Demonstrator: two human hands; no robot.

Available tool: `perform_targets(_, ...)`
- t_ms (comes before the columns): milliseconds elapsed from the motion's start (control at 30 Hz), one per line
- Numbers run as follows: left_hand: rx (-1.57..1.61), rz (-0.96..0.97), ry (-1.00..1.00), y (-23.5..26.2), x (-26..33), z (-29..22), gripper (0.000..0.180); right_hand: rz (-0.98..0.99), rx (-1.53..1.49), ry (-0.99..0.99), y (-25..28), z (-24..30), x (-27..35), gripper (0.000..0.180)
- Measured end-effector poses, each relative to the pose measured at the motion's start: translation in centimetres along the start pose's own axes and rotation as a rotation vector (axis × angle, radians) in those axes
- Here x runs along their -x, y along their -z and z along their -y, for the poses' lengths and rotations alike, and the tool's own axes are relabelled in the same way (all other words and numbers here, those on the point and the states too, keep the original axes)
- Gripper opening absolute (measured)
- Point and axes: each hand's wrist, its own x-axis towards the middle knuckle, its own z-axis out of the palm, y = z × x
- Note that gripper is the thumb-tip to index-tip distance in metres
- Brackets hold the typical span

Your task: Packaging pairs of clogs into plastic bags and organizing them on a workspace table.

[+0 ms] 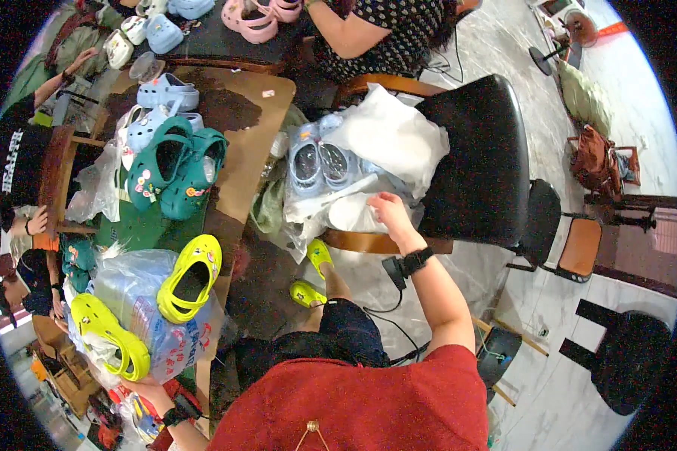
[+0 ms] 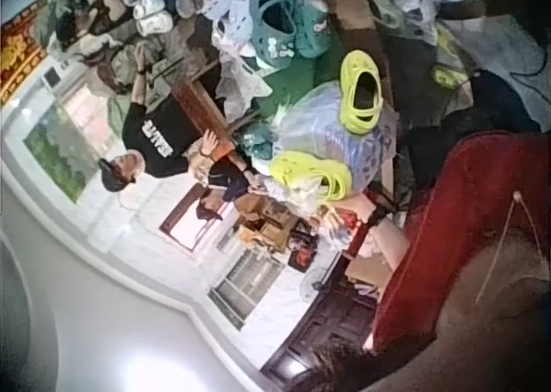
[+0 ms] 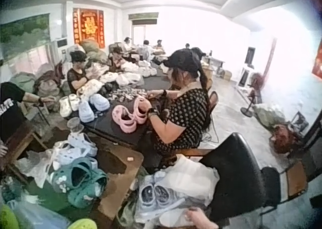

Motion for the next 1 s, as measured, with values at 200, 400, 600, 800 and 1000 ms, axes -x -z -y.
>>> perform_targets(200,-0.273,0.054,-0.197,2.9,0.0,-0.3,0.055,-0.031,-0.254,0.473,-1.0,5.8,1.9,0.007)
perform_targets(400,-0.231,0.028,-0.155,-4.7,3.2,-4.3,0.061,0.500,-0.448,0.439,-10.3,10.1,4.9,0.010)
perform_targets(600,0.217,-0.117,0.175,-6.9,4.7,-7.7,0.061,0.434,-0.539,0.600,-13.3,14.3,2.3,0.012)
perform_targets(800,0.247,-0.110,0.225,-4.5,4.0,-6.5,0.069,0.313,-0.348,0.699,-15.0,16.7,-5.2,0.020)
perform_targets(1000,0.029,-0.020,0.123,-1.5,2.5,-3.4,0.064,0.104,0.735,0.885,-17.8,8.1,-11.7,0.046)
